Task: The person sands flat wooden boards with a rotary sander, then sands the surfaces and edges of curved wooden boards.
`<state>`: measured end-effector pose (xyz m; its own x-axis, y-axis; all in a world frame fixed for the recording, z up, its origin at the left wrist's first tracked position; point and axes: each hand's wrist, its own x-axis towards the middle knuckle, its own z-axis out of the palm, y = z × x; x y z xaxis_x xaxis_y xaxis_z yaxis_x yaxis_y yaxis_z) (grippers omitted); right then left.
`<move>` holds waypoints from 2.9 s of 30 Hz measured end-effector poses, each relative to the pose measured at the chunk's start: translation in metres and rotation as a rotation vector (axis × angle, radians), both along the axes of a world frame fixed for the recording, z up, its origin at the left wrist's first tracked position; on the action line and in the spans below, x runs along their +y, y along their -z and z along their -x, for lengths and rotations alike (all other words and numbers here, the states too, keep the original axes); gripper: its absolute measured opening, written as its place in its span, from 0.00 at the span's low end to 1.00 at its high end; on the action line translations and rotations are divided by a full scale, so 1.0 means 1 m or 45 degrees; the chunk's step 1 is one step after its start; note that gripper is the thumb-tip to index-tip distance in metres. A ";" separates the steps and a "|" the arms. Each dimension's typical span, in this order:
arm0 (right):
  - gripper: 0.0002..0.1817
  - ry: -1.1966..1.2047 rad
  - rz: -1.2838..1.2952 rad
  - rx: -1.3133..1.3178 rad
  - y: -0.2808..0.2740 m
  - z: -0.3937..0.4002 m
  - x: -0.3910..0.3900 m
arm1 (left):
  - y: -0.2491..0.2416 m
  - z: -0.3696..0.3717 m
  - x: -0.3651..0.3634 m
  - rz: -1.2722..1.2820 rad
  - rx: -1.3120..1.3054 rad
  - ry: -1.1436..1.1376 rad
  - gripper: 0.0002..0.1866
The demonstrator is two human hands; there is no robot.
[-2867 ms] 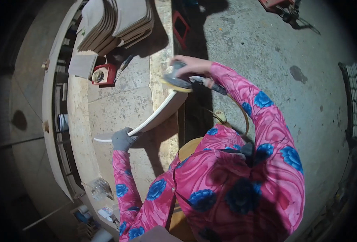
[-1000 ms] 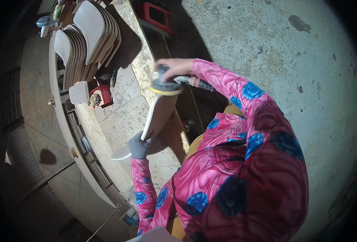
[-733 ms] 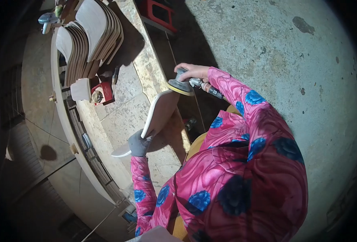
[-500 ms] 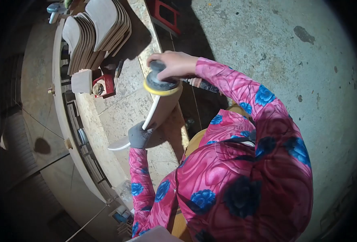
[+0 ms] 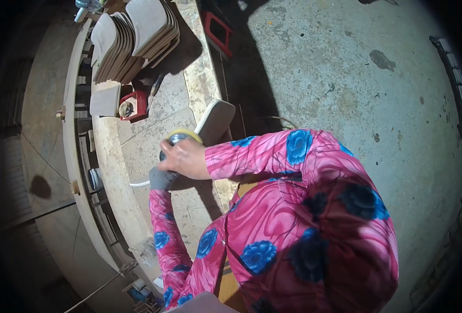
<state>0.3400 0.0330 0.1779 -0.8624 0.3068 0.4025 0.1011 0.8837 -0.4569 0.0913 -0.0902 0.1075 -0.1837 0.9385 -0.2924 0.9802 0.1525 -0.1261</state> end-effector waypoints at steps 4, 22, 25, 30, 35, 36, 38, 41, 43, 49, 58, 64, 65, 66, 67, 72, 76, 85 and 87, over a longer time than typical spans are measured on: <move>0.23 0.187 0.223 0.030 -0.006 -0.024 0.047 | -0.029 -0.033 0.013 -0.031 -0.081 -0.108 0.24; 0.27 0.441 0.812 0.071 0.040 -0.092 0.136 | -0.035 -0.041 0.015 -0.018 -0.140 -0.126 0.20; 0.22 0.432 0.358 0.044 0.003 -0.075 0.077 | -0.030 -0.037 0.013 -0.031 -0.140 -0.126 0.20; 0.23 0.049 0.069 -0.031 -0.003 -0.048 0.040 | -0.029 -0.034 0.010 -0.064 -0.173 -0.100 0.20; 0.26 0.180 0.298 -0.033 -0.005 -0.050 0.108 | -0.030 -0.035 0.010 -0.022 -0.146 -0.115 0.20; 0.26 0.205 0.433 -0.121 -0.007 -0.054 0.128 | -0.030 -0.035 0.009 -0.034 -0.156 -0.129 0.21; 0.27 0.177 0.616 -0.178 0.018 -0.060 0.166 | -0.028 -0.036 0.009 -0.039 -0.167 -0.147 0.21; 0.28 -0.069 1.461 0.006 0.072 -0.068 0.193 | -0.028 -0.037 0.007 -0.062 -0.189 -0.172 0.21; 0.29 -0.031 1.608 0.025 0.107 -0.076 0.194 | -0.029 -0.039 0.009 -0.031 -0.196 -0.203 0.20; 0.32 0.105 1.999 0.138 0.200 -0.087 0.173 | -0.031 -0.040 0.008 -0.045 -0.173 -0.210 0.19; 0.25 0.606 0.720 -0.538 0.216 -0.106 0.145 | -0.009 -0.057 -0.029 -0.455 -0.274 -0.608 0.19; 0.27 0.505 0.677 -0.441 0.177 -0.121 0.132 | 0.084 -0.082 -0.048 -0.773 -0.032 -0.374 0.35; 0.28 0.467 0.649 -0.449 0.171 -0.119 0.131 | 0.090 -0.085 -0.043 -0.818 -0.021 -0.445 0.35; 0.28 0.443 0.631 -0.471 0.160 -0.117 0.129 | 0.091 -0.088 -0.037 -0.624 0.048 -0.480 0.35; 0.29 0.412 0.600 -0.461 0.153 -0.118 0.125 | 0.095 -0.094 -0.033 -0.442 0.114 -0.499 0.36; 0.31 0.254 0.477 -0.434 0.125 -0.106 0.106 | 0.073 -0.103 -0.036 -0.353 -0.222 -0.824 0.36; 0.31 0.105 0.406 -0.424 0.108 -0.087 0.087 | 0.076 -0.066 -0.099 -0.592 0.439 -1.116 0.38; 0.32 -0.043 0.326 -0.544 0.104 -0.057 0.039 | 0.115 -0.028 -0.211 -1.684 -1.586 -1.910 0.27; 0.32 -0.071 0.313 -0.549 0.107 -0.049 0.029 | 0.107 -0.052 -0.199 -1.910 -1.982 -1.726 0.25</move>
